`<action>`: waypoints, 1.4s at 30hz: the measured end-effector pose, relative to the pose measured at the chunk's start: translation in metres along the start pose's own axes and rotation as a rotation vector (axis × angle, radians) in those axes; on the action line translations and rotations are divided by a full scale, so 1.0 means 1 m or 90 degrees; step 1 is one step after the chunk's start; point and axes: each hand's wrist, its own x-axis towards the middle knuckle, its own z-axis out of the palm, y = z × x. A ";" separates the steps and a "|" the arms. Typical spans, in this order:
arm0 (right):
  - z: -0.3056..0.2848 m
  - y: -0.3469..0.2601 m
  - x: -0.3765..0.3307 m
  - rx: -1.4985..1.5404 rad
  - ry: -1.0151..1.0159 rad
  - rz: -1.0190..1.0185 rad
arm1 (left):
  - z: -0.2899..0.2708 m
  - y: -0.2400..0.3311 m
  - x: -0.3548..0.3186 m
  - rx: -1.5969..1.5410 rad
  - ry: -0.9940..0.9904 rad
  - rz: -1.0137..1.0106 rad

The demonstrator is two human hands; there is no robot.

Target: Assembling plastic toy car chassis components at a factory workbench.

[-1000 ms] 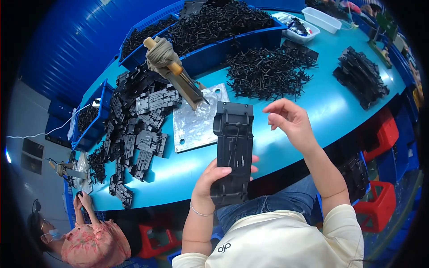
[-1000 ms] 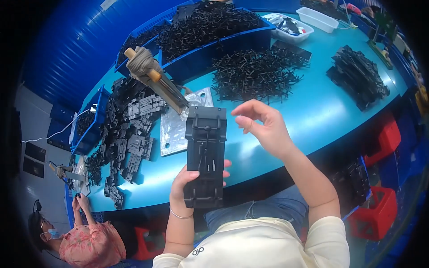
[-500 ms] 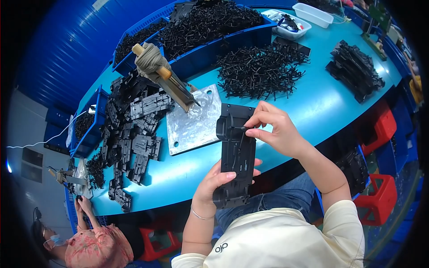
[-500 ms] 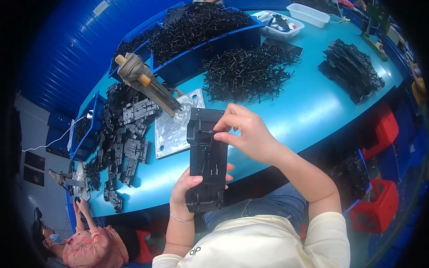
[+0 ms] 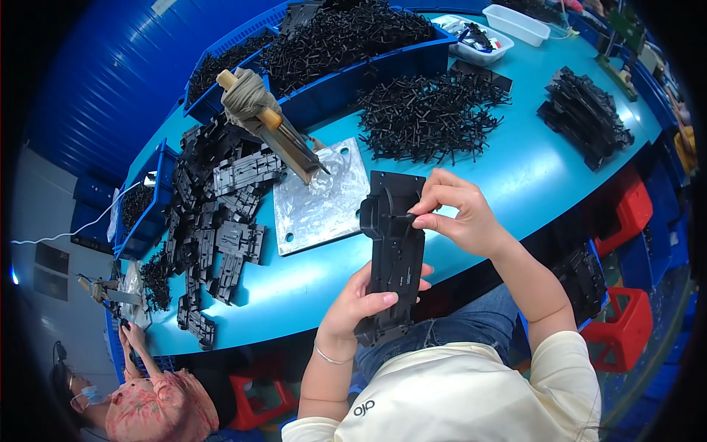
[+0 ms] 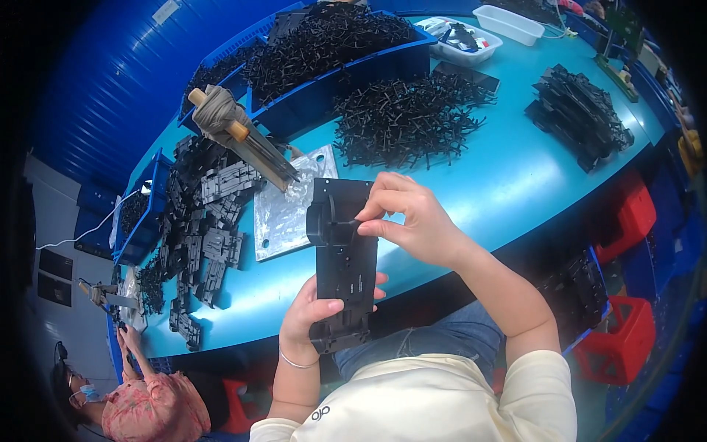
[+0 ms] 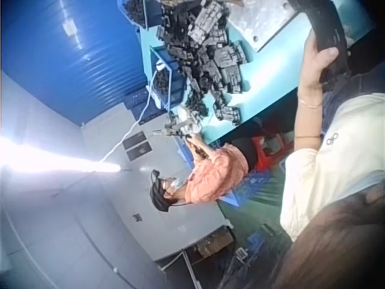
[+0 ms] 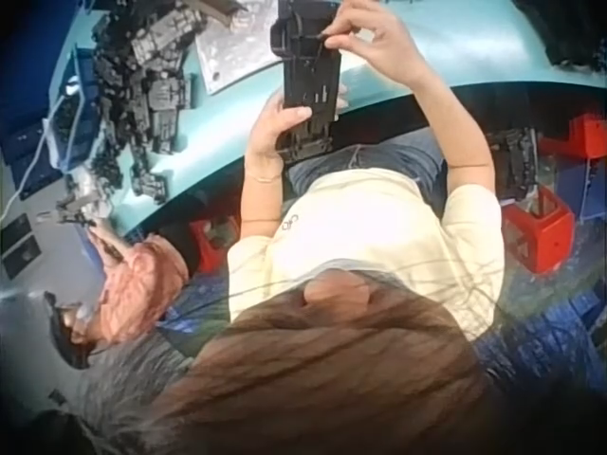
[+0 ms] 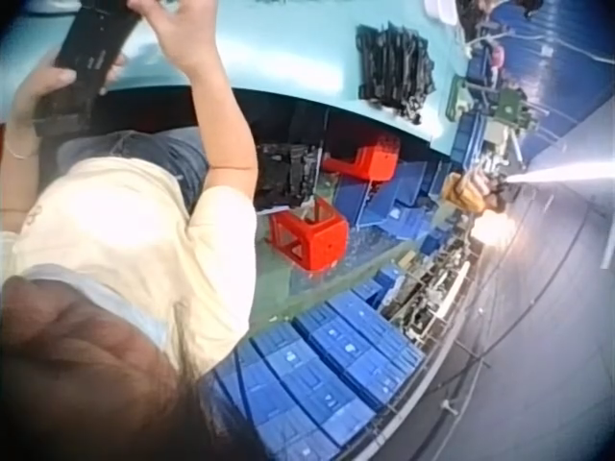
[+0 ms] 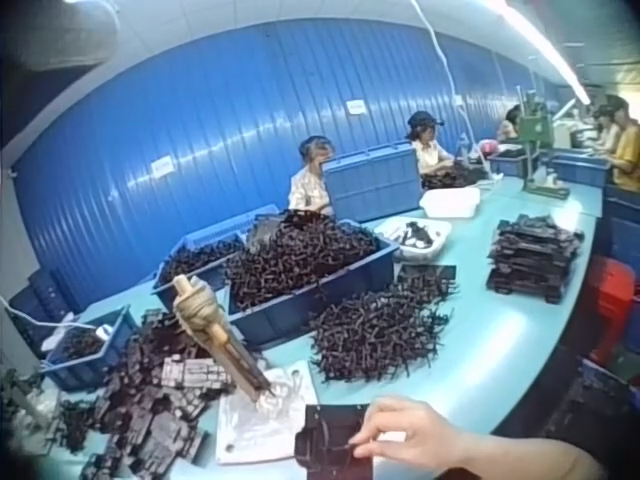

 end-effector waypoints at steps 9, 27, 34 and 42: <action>0.005 0.001 -0.006 -0.096 0.043 -0.079 | -0.003 -0.006 -0.002 0.022 0.018 0.003; 0.014 0.005 -0.017 0.088 0.121 0.002 | -0.005 -0.007 -0.008 0.080 -0.011 0.054; 0.038 0.008 -0.045 0.309 -0.046 0.280 | 0.002 -0.019 -0.001 0.070 0.176 0.165; -0.043 0.035 -0.063 0.003 0.144 0.282 | 0.012 -0.044 0.028 0.596 0.055 0.200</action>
